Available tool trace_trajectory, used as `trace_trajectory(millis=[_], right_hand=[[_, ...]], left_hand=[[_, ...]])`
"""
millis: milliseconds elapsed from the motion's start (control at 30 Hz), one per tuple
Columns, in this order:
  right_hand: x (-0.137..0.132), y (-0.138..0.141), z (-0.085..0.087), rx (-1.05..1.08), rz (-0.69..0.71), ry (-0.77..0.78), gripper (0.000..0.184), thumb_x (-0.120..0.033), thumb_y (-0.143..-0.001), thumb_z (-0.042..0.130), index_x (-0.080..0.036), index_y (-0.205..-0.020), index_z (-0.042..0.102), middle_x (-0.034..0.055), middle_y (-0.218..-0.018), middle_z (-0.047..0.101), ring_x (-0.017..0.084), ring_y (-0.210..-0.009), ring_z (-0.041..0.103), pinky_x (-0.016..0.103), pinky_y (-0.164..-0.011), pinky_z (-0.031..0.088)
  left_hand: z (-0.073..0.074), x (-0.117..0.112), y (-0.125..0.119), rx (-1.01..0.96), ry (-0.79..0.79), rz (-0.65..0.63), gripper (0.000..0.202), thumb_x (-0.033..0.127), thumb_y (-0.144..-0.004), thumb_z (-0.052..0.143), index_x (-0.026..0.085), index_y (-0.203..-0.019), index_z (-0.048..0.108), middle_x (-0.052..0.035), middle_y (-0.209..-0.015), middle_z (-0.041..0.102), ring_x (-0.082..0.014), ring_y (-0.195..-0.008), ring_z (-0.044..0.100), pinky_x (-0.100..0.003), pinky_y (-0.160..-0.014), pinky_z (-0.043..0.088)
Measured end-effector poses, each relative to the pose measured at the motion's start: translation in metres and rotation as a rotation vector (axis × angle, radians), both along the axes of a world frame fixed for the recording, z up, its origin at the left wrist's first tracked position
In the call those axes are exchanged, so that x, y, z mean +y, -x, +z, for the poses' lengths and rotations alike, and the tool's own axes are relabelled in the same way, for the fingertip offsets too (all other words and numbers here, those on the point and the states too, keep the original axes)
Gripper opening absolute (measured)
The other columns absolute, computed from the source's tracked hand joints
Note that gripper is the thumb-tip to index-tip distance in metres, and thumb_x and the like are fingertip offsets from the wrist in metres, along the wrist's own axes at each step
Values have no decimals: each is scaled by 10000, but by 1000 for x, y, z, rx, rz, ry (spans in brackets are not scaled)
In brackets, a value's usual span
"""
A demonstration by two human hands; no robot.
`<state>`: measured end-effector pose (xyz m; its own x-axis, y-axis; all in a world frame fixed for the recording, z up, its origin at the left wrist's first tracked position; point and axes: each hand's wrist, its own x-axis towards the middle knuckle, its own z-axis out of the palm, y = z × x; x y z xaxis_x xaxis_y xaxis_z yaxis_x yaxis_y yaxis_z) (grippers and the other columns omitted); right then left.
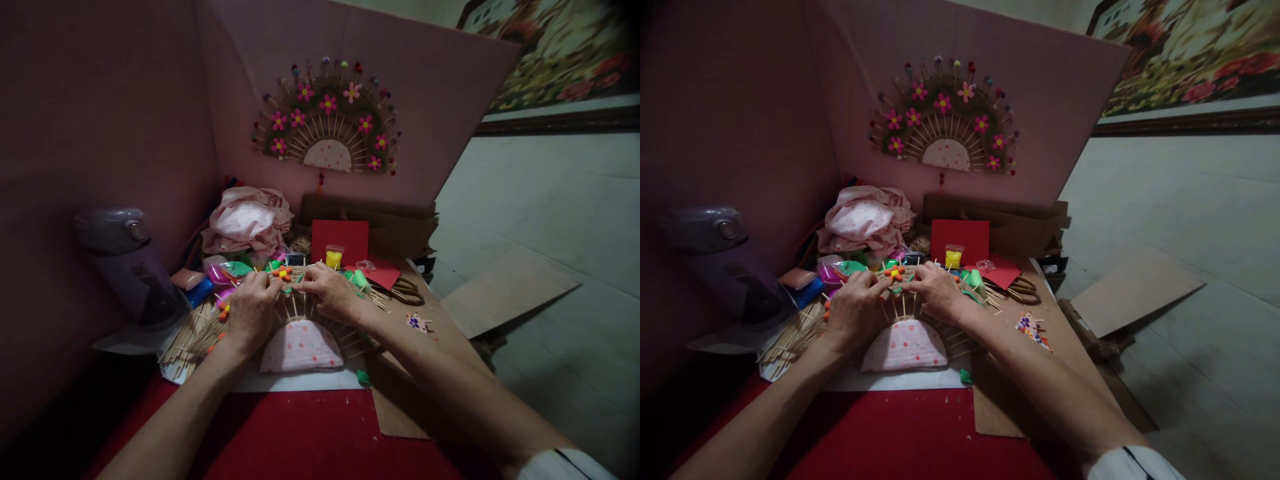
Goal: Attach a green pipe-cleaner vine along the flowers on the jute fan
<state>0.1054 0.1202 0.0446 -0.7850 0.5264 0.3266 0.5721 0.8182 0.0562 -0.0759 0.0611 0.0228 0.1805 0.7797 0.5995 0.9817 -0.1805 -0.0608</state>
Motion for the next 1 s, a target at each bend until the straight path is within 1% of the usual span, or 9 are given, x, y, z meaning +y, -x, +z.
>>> trace_trajectory(millis=[200,300,400,567,633,733,900,1000], right_hand=[[-2,2,-3,-1,12,-70,443,-49,-725,557,-256,-1110,629,69,-937,553,193,-835,407,301,-682,348],[-1,5,-6,19,44,-115,386,-118,-780,555,-270,-1130,611,73,-951,558,193,-828,407,314,-704,351],[-1,6,-8,19,63,-144,301,-209,-822,559,-281,-1107,623,77,-939,562,201,-837,411,324,-718,352],[-2,7,-11,23,71,-182,263,-247,-848,534,-264,-1094,623,83,-929,565,205,-855,417,333,-739,355],[-2,8,-12,20,75,-196,255,-265,-854,528,-256,-1092,621,84,-919,565,205,-853,418,337,-744,356],[-2,8,-13,13,76,-224,262,-253,-854,530,-252,-1102,614,87,-932,568,201,-845,416,336,-740,357],[-3,8,-13,-2,91,-252,263,-235,-858,529,-253,-1109,604,93,-1004,570,202,-878,419,336,-746,361],[-4,9,-12,-25,93,-259,249,-221,-867,518,-248,-1100,602,91,-1006,570,203,-893,426,341,-754,364]], left_hand=[[-1,2,0,0,-5,-12,224,198,-833,520,178,-1013,652,-98,-875,565,-248,-854,493,-329,-670,412],[-2,3,1,7,-11,-15,230,194,-838,506,175,-1017,649,-105,-893,564,-254,-867,490,-335,-686,416],[-1,4,1,7,-11,-23,225,200,-843,490,168,-994,653,-107,-883,567,-257,-860,488,-340,-689,415],[-2,6,2,-18,-10,-81,218,212,-839,487,164,-989,637,-103,-897,588,-255,-875,489,-345,-725,403],[-3,7,3,-31,-11,-91,191,224,-834,490,159,-950,628,-97,-888,596,-255,-867,490,-348,-722,393],[-4,9,3,-44,-8,-69,151,241,-813,509,146,-877,607,-99,-853,598,-257,-839,489,-354,-706,379],[-2,10,3,-29,3,-21,147,202,-817,476,145,-882,595,-96,-826,595,-259,-826,484,-356,-704,369],[-2,11,3,-9,-3,1,139,202,-828,470,150,-856,595,-91,-818,589,-263,-824,481,-357,-693,366]])
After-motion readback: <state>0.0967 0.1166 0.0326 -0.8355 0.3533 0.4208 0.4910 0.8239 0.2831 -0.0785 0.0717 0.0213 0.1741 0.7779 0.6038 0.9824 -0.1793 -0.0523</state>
